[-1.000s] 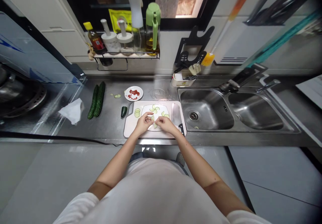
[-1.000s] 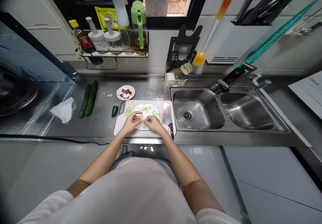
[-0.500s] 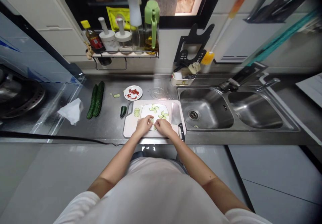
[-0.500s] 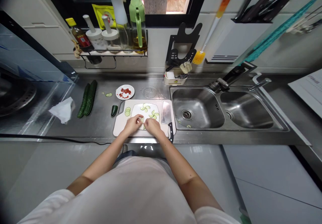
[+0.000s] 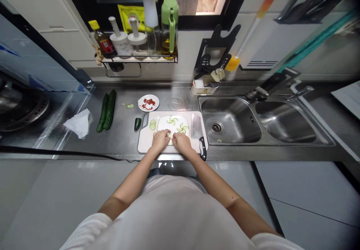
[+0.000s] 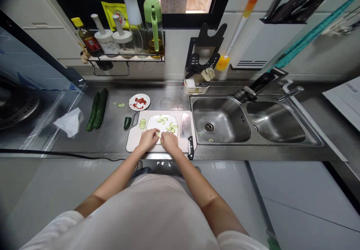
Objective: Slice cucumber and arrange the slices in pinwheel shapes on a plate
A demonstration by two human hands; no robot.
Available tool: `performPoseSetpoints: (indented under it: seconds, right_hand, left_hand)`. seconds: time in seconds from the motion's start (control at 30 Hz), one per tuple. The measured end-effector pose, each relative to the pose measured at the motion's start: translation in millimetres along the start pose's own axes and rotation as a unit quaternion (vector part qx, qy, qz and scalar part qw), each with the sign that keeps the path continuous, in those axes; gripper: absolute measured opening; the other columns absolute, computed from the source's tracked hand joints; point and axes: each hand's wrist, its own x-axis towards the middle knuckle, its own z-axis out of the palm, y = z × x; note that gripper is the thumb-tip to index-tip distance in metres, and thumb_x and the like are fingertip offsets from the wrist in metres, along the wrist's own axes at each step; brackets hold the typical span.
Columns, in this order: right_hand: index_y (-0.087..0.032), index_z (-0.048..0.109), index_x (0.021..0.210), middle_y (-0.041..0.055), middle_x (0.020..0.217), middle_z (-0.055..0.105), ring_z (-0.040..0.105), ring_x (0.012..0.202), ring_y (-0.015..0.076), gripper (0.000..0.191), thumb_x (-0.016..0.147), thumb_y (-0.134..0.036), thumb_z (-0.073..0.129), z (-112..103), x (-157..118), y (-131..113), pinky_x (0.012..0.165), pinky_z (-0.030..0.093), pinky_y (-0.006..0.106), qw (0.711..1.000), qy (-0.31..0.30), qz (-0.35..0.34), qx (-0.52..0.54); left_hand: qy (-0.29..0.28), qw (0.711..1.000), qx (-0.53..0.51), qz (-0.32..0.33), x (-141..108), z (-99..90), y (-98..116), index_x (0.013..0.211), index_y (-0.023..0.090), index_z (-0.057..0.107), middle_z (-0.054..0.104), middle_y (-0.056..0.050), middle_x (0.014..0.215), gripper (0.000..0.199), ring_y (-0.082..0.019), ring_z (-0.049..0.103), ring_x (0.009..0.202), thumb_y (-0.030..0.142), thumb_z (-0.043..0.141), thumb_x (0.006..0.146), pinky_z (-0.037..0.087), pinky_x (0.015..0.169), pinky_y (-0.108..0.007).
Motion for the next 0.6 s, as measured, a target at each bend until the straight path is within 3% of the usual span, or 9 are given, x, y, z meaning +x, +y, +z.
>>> performPoseSetpoints:
  seconds: [0.27,0.6]
  right_hand:
    - [-0.018,0.063,0.110,0.0108,0.104,0.062,0.051,0.099,0.0222,0.029,0.098,-0.027,0.038,7.3,-7.3,3.2,0.080,0.036,0.030,0.998,0.044,-0.033,0.011]
    - [-0.019,0.068,0.110,0.0111,0.102,0.060,0.050,0.097,0.0224,0.031,0.098,-0.031,0.041,9.1,-8.4,4.3,0.079,0.036,0.030,0.998,0.037,-0.053,0.003]
  left_hand:
    - [0.013,1.000,0.004,0.015,-2.2,-0.4,-1.1,0.112,0.024,0.067,0.066,-0.007,0.099,0.028,-0.025,0.056,0.103,0.026,0.053,0.088,0.035,0.090,-0.037]
    - [0.014,1.000,0.010,0.014,-1.0,2.0,-1.0,0.108,0.024,0.068,0.065,-0.007,0.098,0.025,-0.025,0.055,0.103,0.025,0.055,0.087,0.034,0.091,-0.038]
